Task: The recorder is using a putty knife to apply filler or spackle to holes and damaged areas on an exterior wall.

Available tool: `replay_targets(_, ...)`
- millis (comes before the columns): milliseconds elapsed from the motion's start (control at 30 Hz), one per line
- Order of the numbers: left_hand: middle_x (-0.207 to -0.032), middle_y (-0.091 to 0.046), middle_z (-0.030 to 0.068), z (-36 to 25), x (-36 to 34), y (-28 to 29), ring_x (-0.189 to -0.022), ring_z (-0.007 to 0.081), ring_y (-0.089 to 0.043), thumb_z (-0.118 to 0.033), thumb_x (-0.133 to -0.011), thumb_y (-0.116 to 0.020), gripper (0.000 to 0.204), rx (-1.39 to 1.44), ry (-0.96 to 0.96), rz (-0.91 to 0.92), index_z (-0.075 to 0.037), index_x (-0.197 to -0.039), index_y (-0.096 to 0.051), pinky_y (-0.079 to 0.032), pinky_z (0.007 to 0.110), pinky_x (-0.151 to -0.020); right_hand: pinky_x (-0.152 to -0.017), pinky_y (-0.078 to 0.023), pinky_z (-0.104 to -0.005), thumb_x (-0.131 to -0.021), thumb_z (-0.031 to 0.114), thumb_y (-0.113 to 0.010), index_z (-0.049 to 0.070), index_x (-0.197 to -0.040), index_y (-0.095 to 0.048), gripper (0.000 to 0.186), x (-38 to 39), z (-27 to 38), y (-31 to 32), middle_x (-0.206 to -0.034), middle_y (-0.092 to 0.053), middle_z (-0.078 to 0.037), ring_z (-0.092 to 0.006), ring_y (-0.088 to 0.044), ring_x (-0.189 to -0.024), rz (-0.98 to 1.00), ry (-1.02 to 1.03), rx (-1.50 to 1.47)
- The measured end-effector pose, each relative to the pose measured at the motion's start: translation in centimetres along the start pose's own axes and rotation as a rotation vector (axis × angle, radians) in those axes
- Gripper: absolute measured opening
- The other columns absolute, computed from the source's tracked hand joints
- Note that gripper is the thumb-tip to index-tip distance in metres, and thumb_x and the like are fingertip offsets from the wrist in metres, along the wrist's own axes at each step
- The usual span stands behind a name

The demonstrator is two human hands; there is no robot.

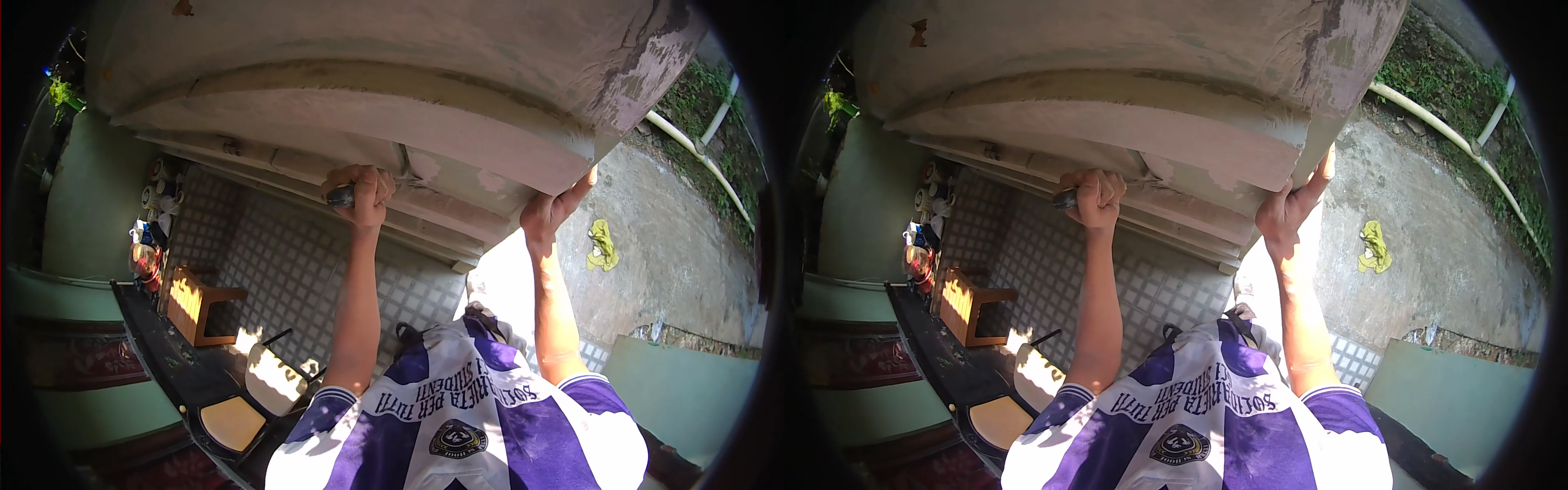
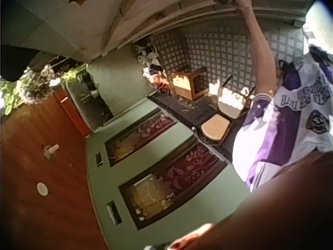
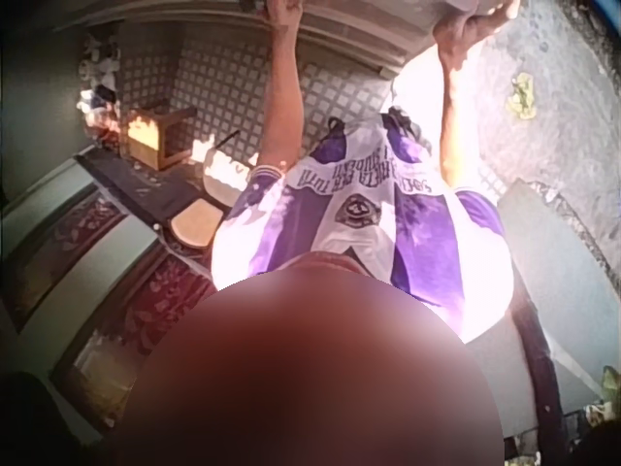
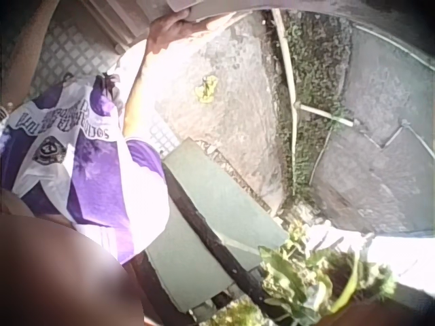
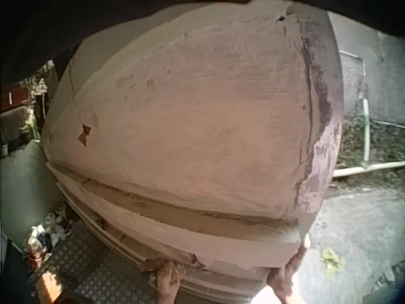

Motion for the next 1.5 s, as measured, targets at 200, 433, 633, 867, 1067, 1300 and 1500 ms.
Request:
replay_targets(200, -0.043, -0.028, -0.0008, 1.2, 0.6, -1.4, -0.034, 0.0075, -0.024, -0.002, -0.080, -0.050, 0.030, 0.023, -0.006, -0.059, -0.006, -0.057, -0.029, -0.021, 0.025, -0.033, -0.098, -0.033, -0.0367, -0.095, 0.021, -0.040, -0.001, -0.138, -0.018, 0.053, 0.2, -0.3, -0.1, -0.133, -0.035, -0.021, -0.0273, -0.041, -0.118, 0.016, 0.032, 0.064)
replay_targets(433, -0.045, -0.026, -0.0008, -0.1, 1.0, -1.8, -0.037, 0.0083, -0.020, -0.006, -0.085, -0.046, 0.024, -0.038, -0.099, 0.004, -0.007, -0.066, -0.032, -0.020, 0.027, -0.035, -0.098, -0.033, -0.0370, -0.095, 0.021, -0.041, -0.002, -0.138, -0.018, 0.054, 0.3, -0.1, 0.1, -0.132, -0.035, -0.020, -0.0267, -0.041, -0.118, 0.006, 0.004, 0.035)
replay_targets(633, -0.045, -0.026, -0.0012, 0.0, 0.0, -0.3, -0.037, 0.0097, -0.018, -0.008, -0.085, -0.042, 0.029, 0.030, 0.023, -0.034, -0.009, -0.060, -0.028, -0.019, 0.029, -0.037, -0.096, -0.033, -0.0351, -0.095, 0.021, -0.041, 0.000, -0.134, -0.023, 0.047, 0.1, 0.5, -0.2, -0.125, -0.037, -0.016, -0.0240, -0.041, -0.114, -0.020, -0.009, -0.025)
replay_targets(867, -0.043, -0.028, -0.0009, 1.0, 0.2, -1.8, -0.036, 0.0079, -0.021, -0.006, -0.083, -0.048, 0.026, -0.083, -0.015, 0.039, -0.007, -0.063, -0.032, -0.021, 0.026, -0.035, -0.094, -0.032, -0.0340, -0.096, 0.021, -0.040, 0.001, -0.130, -0.028, 0.041, -0.1, 0.6, -0.3, -0.119, -0.039, -0.013, -0.0217, -0.040, -0.111, -0.028, -0.006, -0.048)
replay_targets(1067, -0.044, -0.027, -0.0008, -1.3, 0.7, -1.9, -0.036, 0.0078, -0.022, -0.006, -0.083, -0.049, 0.023, 0.021, -0.091, 0.059, -0.005, -0.065, -0.034, -0.020, 0.026, -0.035, -0.095, -0.034, -0.0358, -0.093, 0.013, -0.038, 0.000, -0.138, -0.017, 0.051, 0.2, -0.2, 0.2, -0.128, -0.038, -0.019, -0.0244, -0.044, -0.112, 0.036, 0.072, 0.094)
replay_targets(1300, -0.041, -0.036, 0.0021, 1.5, 0.3, -2.3, -0.035, 0.0082, -0.032, -0.007, -0.080, -0.054, 0.030, -0.351, -0.008, 0.100, -0.004, -0.057, -0.035, -0.024, 0.025, -0.034, -0.097, -0.032, -0.0365, -0.092, 0.010, -0.037, -0.002, -0.138, -0.017, 0.052, 0.3, -0.2, 0.1, -0.130, -0.037, -0.019, -0.0254, -0.041, -0.115, 0.024, -0.030, -0.077)
replay_targets(1500, -0.041, -0.036, 0.0020, -0.3, 0.1, -2.0, -0.034, 0.0087, -0.032, -0.008, -0.080, -0.053, 0.028, -0.111, -0.014, -0.051, -0.002, -0.058, -0.036, -0.027, 0.026, -0.034, -0.097, -0.034, -0.0357, -0.093, 0.011, -0.038, 0.000, -0.139, -0.015, 0.052, 0.5, -0.2, 0.2, -0.131, -0.036, -0.019, -0.0242, -0.043, -0.115, 0.058, 0.042, 0.058)
Point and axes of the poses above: each hand's wrist, its own x-axis away from the middle knuckle, its own y-axis out of the back of the hand, z = x × y, the point moved 4 cm from there along -x, towards the middle knuckle
